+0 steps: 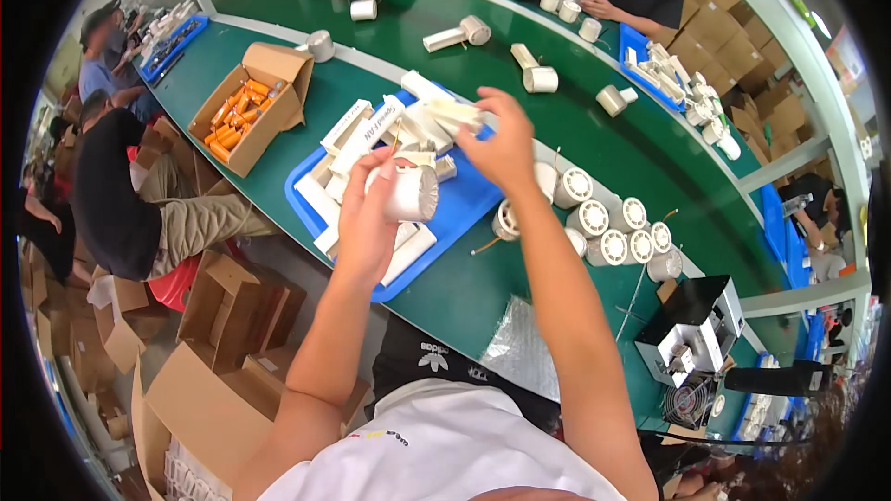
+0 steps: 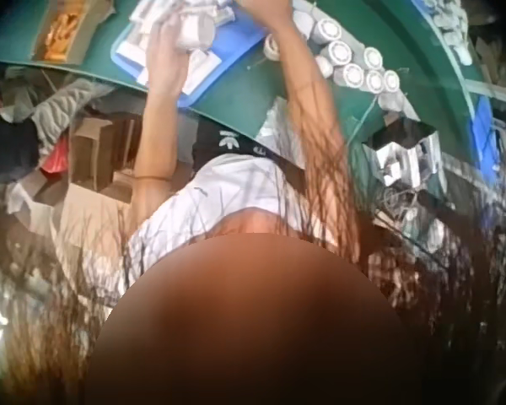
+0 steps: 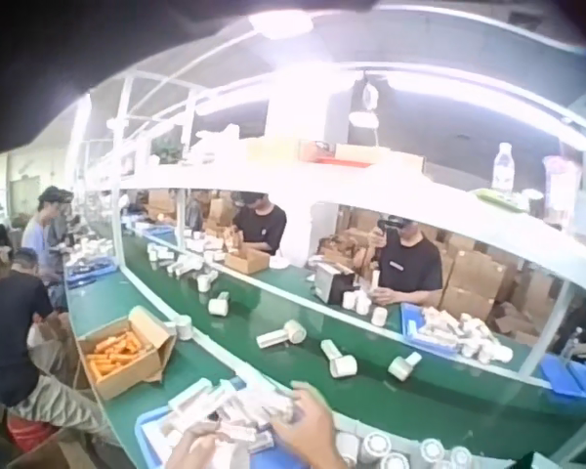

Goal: Assembling electronic sensor components by placing internal parts into plastic housings and using an electric hand tool.

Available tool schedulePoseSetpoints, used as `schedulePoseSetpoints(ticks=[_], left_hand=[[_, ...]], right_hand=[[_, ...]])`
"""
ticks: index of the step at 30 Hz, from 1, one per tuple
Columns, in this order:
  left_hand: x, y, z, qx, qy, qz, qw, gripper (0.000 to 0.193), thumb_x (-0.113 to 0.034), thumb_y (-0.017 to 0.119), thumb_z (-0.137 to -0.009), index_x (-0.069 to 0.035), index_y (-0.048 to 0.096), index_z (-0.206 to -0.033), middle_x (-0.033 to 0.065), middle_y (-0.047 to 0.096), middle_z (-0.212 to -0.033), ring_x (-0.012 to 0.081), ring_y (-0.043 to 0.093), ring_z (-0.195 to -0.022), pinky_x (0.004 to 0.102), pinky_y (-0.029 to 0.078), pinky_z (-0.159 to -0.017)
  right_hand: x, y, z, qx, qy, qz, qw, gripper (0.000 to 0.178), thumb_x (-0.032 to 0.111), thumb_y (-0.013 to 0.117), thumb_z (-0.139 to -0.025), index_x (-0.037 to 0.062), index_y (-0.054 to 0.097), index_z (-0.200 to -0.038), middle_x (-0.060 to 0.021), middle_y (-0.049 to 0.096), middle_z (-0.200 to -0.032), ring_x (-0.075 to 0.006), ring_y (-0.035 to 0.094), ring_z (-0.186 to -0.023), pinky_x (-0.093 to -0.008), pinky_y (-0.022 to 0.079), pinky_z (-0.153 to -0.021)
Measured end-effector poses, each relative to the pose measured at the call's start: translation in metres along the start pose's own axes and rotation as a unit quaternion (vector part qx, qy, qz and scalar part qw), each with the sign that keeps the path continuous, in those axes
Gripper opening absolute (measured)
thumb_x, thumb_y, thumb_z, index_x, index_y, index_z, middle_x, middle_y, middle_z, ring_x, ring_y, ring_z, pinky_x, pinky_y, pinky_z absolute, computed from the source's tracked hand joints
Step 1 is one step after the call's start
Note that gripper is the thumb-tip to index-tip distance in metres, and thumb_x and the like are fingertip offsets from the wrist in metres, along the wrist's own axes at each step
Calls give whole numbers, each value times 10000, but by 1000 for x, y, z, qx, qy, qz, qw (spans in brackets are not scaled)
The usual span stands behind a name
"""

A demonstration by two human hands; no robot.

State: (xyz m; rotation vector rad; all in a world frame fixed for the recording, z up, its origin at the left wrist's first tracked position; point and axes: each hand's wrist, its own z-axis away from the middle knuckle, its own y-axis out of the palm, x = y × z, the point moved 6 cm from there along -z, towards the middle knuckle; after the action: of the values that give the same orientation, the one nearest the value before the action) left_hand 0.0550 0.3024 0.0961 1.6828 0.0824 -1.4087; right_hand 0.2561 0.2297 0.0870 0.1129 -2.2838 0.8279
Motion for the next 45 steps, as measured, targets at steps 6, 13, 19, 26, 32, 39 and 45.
schedulePoseSetpoints(ticks=[6,13,19,26,32,39,45], left_hand=[[52,51,54,205,53,-239,948,75,-82,598,-965,-23,633,-996,58,626,-1029,117,589,-890,249,466,-772],[99,139,142,422,57,-297,854,64,-47,648,-908,7,670,-934,100,617,-973,202,615,-908,308,486,-801],[138,163,180,474,-6,-299,828,63,-49,615,-930,-11,663,-913,94,603,-990,197,590,-926,312,458,-831],[177,163,191,469,43,-311,826,386,-84,764,-831,-26,570,-1159,112,572,-1090,249,590,-997,322,471,-886],[201,142,181,484,-8,-313,817,564,-130,821,-769,-33,508,-1228,151,539,-1218,310,551,-1130,378,456,-960],[213,129,173,494,43,-330,803,569,-165,817,-727,-40,527,-1200,153,559,-1201,368,535,-1131,429,440,-968],[212,126,171,486,63,-338,804,570,-166,808,-696,-29,530,-1175,143,560,-1190,370,536,-1103,436,436,-958]], right_hand=[[34,-166,139,-234,110,-538,802,391,219,527,-941,7,491,-1268,-149,636,-1088,-270,636,-1050,-454,530,-926],[21,-224,292,-396,212,-551,703,405,216,460,-1021,-14,479,-1354,-124,646,-1136,-247,639,-1067,-428,497,-997],[35,-246,331,-398,248,-535,703,424,210,466,-1020,1,422,-1386,-123,622,-1128,-287,650,-1017,-512,494,-1001],[65,-267,341,-304,127,-315,890,503,53,519,-980,-41,337,-1439,-186,587,-1164,-273,623,-1070,-488,528,-952],[42,-229,351,-188,184,-229,937,561,15,705,-875,-65,456,-1372,-191,619,-1234,-263,659,-1079,-360,510,-950],[62,-214,319,-91,128,-76,985,333,-7,677,-774,-62,640,-1101,-167,725,-1028,-317,718,-915,-352,562,-815],[68,-207,305,-4,143,-47,989,407,-6,742,-812,-107,550,-1155,-278,675,-1062,-320,686,-976,-390,566,-839]])
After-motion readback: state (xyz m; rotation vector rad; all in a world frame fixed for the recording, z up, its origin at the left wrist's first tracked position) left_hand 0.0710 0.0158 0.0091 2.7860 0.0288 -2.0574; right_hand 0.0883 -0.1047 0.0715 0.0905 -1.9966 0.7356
